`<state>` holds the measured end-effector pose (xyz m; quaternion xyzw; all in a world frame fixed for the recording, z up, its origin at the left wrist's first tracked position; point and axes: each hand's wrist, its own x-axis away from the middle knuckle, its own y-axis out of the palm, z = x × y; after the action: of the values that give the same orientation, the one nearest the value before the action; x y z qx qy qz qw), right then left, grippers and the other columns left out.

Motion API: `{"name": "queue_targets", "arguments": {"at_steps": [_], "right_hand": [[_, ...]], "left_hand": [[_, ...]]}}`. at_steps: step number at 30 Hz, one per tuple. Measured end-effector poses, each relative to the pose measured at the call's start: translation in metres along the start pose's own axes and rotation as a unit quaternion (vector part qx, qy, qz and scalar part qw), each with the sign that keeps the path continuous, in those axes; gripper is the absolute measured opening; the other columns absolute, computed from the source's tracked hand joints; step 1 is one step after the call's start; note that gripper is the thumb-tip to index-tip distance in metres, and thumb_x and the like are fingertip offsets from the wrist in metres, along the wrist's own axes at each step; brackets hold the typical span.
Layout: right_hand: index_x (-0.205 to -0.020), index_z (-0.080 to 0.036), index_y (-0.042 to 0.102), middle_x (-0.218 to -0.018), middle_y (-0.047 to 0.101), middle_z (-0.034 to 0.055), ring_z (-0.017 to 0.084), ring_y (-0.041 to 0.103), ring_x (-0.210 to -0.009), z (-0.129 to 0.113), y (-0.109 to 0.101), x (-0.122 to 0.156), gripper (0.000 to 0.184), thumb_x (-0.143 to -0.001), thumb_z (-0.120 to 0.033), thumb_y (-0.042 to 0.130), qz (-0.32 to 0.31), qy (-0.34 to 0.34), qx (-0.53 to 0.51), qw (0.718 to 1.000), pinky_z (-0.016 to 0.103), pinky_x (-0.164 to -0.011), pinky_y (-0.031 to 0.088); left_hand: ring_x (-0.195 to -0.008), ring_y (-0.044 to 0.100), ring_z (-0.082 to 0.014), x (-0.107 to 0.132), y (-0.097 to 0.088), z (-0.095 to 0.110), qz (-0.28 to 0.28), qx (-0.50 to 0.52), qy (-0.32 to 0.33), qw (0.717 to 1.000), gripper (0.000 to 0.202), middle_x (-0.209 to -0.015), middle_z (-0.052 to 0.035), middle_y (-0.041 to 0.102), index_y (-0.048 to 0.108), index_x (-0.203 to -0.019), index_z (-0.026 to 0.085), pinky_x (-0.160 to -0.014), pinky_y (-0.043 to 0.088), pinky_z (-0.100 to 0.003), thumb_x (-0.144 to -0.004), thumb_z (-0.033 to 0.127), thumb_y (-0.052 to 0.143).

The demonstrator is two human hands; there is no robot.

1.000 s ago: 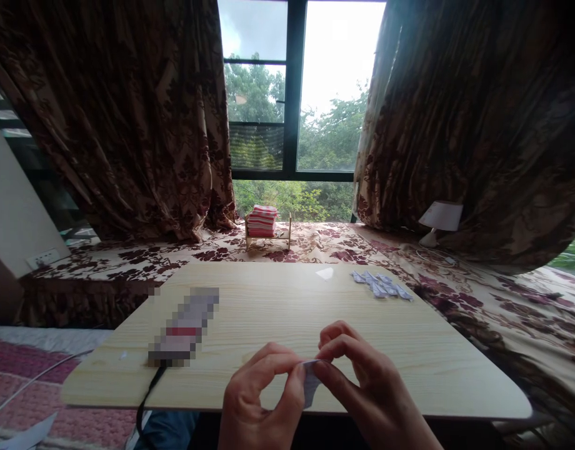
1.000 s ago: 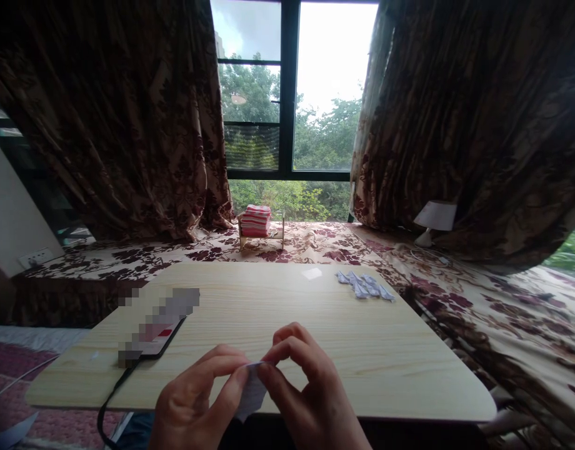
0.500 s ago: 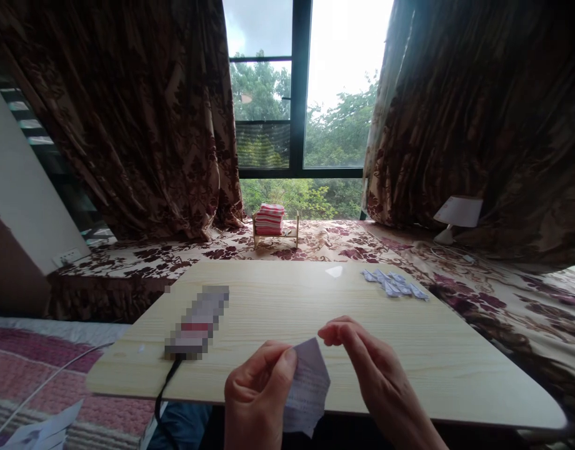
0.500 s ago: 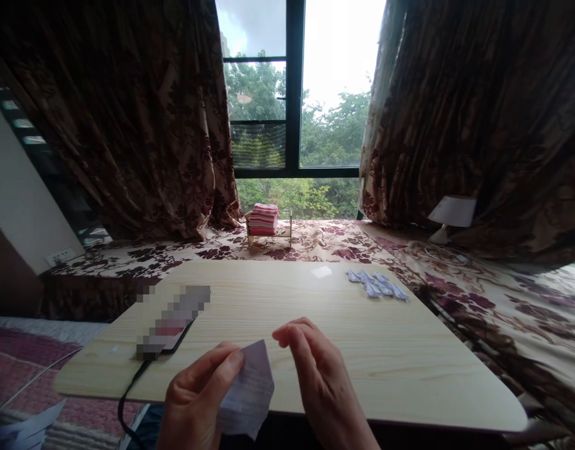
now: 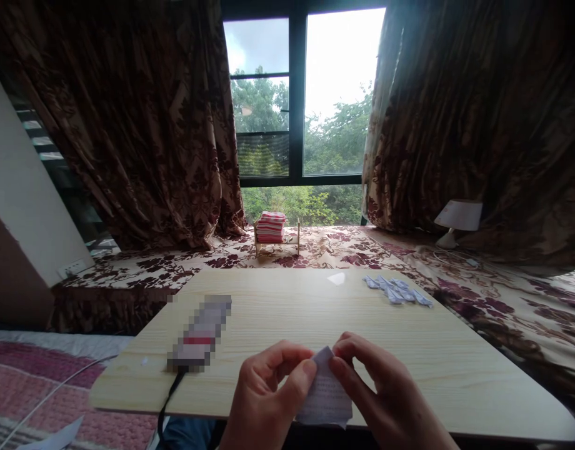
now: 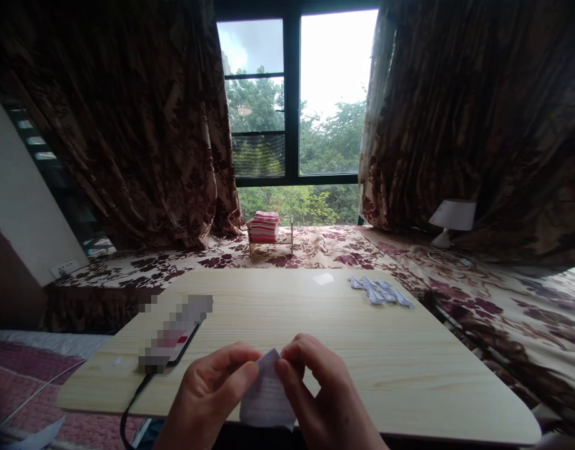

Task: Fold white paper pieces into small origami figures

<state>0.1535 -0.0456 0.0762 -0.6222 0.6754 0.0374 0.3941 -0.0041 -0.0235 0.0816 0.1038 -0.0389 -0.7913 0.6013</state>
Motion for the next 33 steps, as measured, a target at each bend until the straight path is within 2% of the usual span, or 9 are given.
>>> {"name": "queue_targets", "arguments": {"at_steps": [4,10,13,18,23,27,29,31,33], "right_hand": [[-0.072,-0.02,0.052,-0.064,0.052,-0.002,0.011,0.053,-0.058,-0.005,-0.01,-0.007,0.021,-0.091,-0.027,0.05,-0.032,-0.027,0.027,0.999,0.02,-0.055,0.047],[-0.07,-0.019,0.05,-0.065,0.051,-0.0023,0.011,0.051,-0.061,-0.009,-0.011,-0.01,0.024,-0.091,-0.03,0.048,-0.094,0.011,0.042,0.995,0.02,-0.058,0.045],[-0.07,-0.019,0.053,-0.066,0.053,-0.0017,0.012,0.052,-0.063,-0.01,-0.011,-0.009,0.027,-0.091,-0.034,0.048,-0.105,0.035,0.044,0.993,0.021,-0.061,0.046],[-0.072,-0.018,0.059,-0.069,0.059,0.0006,0.014,0.055,-0.067,-0.013,-0.011,-0.008,0.034,-0.091,-0.043,0.046,-0.1,0.069,0.018,0.992,0.022,-0.064,0.047],[-0.073,-0.018,0.061,-0.069,0.059,0.0006,0.014,0.055,-0.068,-0.005,-0.012,-0.001,0.036,-0.09,-0.045,0.047,-0.092,0.102,-0.009,0.991,0.022,-0.064,0.047],[-0.067,-0.018,0.058,-0.064,0.056,0.0001,0.014,0.054,-0.063,0.015,-0.027,0.008,0.036,-0.089,-0.045,0.05,-0.064,0.133,-0.023,0.989,0.022,-0.059,0.045],[-0.065,-0.019,0.057,-0.061,0.053,-0.0009,0.013,0.052,-0.06,0.022,-0.035,0.008,0.035,-0.088,-0.045,0.052,-0.006,0.142,-0.025,0.99,0.021,-0.056,0.043],[-0.068,-0.02,0.059,-0.064,0.055,-0.0005,0.013,0.053,-0.063,0.023,-0.037,0.004,0.032,-0.088,-0.043,0.052,0.047,0.133,-0.029,0.99,0.021,-0.059,0.044],[-0.08,-0.02,0.064,-0.079,0.062,0.0027,0.016,0.058,-0.077,0.016,-0.03,-0.003,0.025,-0.09,-0.039,0.052,0.006,0.092,-0.048,0.995,0.023,-0.07,0.046]], "left_hand": [[-0.068,0.056,-0.0134,-0.01,-0.001,0.019,-0.095,-0.125,0.037,0.987,0.018,-0.07,-0.0031,0.066,0.069,-0.074,0.014,-0.064,0.043,-0.021,-0.077,0.031,0.066],[-0.059,0.039,-0.0101,-0.018,-0.003,0.023,-0.144,-0.206,0.028,0.968,0.02,-0.06,0.0036,0.043,0.051,-0.066,0.016,-0.052,0.03,-0.021,-0.082,0.027,0.051],[-0.059,0.035,-0.0104,-0.018,-0.005,0.019,-0.172,-0.235,0.031,0.956,0.02,-0.061,0.0043,0.037,0.044,-0.066,0.018,-0.053,0.03,-0.022,-0.084,0.027,0.046],[-0.062,0.038,-0.0123,-0.009,0.003,0.007,-0.059,-0.265,0.077,0.959,0.023,-0.063,0.0033,0.038,0.046,-0.069,0.019,-0.059,0.033,-0.024,-0.086,0.035,0.042],[-0.055,0.033,-0.0109,-0.005,0.011,-0.004,-0.007,-0.215,0.091,0.972,0.028,-0.059,0.0039,0.035,0.044,-0.063,0.019,-0.052,0.03,-0.023,-0.085,0.037,0.044],[-0.052,0.033,-0.0098,-0.015,-0.002,-0.001,0.062,-0.184,0.108,0.975,0.027,-0.055,0.005,0.036,0.047,-0.061,0.019,-0.047,0.027,-0.02,-0.083,0.035,0.05],[-0.052,0.035,-0.0097,-0.02,-0.01,0.003,0.096,-0.191,0.127,0.969,0.025,-0.055,0.0049,0.039,0.049,-0.063,0.019,-0.047,0.03,-0.019,-0.082,0.035,0.053],[-0.056,0.04,-0.0104,-0.021,-0.012,0.007,0.043,-0.222,0.125,0.966,0.024,-0.059,0.0037,0.044,0.052,-0.065,0.018,-0.05,0.033,-0.019,-0.083,0.034,0.054],[-0.059,0.044,-0.0111,-0.019,-0.009,0.009,-0.01,-0.238,0.111,0.965,0.024,-0.061,0.0028,0.047,0.053,-0.066,0.018,-0.051,0.034,-0.019,-0.084,0.033,0.052]]}}
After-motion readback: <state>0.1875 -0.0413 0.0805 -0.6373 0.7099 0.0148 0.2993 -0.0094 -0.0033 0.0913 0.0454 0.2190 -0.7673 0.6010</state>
